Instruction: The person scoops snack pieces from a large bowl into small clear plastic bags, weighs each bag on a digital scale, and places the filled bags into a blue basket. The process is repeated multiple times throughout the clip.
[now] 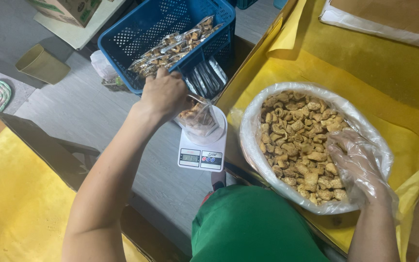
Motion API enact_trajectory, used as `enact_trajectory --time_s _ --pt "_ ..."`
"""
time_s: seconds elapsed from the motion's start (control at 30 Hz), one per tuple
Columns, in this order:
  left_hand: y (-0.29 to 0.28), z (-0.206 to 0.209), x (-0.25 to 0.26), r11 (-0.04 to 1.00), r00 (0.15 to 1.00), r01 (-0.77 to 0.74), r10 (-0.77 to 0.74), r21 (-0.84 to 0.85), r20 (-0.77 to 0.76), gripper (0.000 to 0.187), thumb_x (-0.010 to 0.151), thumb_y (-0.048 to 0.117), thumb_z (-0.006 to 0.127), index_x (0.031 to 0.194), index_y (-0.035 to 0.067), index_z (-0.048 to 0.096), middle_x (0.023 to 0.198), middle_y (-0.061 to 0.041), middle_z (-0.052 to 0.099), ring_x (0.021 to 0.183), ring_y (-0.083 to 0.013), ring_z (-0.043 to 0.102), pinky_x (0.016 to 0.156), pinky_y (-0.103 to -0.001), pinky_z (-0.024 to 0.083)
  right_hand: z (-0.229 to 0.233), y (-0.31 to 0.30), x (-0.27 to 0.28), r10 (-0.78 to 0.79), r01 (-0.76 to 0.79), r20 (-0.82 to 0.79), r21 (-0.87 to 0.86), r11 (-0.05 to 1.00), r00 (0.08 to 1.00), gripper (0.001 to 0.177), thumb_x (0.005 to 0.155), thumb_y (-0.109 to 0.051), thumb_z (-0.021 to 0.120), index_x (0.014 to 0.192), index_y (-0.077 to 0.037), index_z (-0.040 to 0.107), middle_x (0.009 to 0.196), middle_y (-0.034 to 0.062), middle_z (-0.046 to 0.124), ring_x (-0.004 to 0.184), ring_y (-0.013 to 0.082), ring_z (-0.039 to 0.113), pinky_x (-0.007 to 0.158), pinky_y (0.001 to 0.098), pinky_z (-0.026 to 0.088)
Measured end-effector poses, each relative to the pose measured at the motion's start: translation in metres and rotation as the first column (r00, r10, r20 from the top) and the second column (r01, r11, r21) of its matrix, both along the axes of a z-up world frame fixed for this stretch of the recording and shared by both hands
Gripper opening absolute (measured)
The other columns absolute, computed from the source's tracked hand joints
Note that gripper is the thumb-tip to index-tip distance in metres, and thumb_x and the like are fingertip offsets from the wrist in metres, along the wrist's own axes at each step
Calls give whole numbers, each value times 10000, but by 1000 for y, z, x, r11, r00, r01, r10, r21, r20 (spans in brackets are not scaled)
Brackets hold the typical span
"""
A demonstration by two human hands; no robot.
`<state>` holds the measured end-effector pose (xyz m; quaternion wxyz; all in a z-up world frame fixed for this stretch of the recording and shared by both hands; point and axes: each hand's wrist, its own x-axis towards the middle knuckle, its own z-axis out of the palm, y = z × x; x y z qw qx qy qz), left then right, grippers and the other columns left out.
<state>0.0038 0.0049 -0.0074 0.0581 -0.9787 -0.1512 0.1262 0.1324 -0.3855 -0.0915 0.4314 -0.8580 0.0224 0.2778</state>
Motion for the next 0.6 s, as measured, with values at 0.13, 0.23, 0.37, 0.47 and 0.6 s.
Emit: enact_trajectory --time_s 0.13,0.23,0.37,0.47,0.6 --pt "7 -17 12 990 972 -114 95 -80 -214 413 795 406 833 1078 110 786 1208 -47 678 1263 -317 509 1013 -531 482 -8 -1 -2 -131 154 -109 242 958 985 407 884 -161 664 1290 -130 656 1622 44 432 1451 229 460 1171 312 427" --pt "4 -19 15 993 961 -97 77 -62 -264 418 762 407 857 1080 142 799 1211 -25 673 1263 -301 504 1023 -512 470 -11 -1 -2 -108 127 -99 208 970 989 400 892 -167 655 1290 -131 660 1645 9 373 1463 231 425 1178 317 417" --pt "-1 -16 17 999 967 -44 41 -6 -251 549 740 483 865 1131 111 766 1230 -23 667 1257 -282 504 1005 -490 483 -11 -2 -1 -98 114 -99 173 978 990 399 901 -162 656 1300 -138 660 1664 -8 325 1474 234 384 1166 328 389" --pt "6 2 12 992 955 -116 100 -41 -280 454 892 532 754 1085 122 790 1190 -51 706 1236 -274 529 1033 -487 493 -9 -3 -2 -116 133 -95 189 973 989 404 892 -163 664 1295 -139 660 1631 2 375 1457 227 415 1166 323 405" --pt "12 31 -4 949 992 79 -45 -304 117 281 870 437 763 972 180 814 1347 -88 627 1232 -295 516 1027 -444 502 -2 0 -8 -172 217 -143 419 882 975 436 855 -155 685 1281 -74 629 1435 99 612 1349 210 571 1134 309 466"
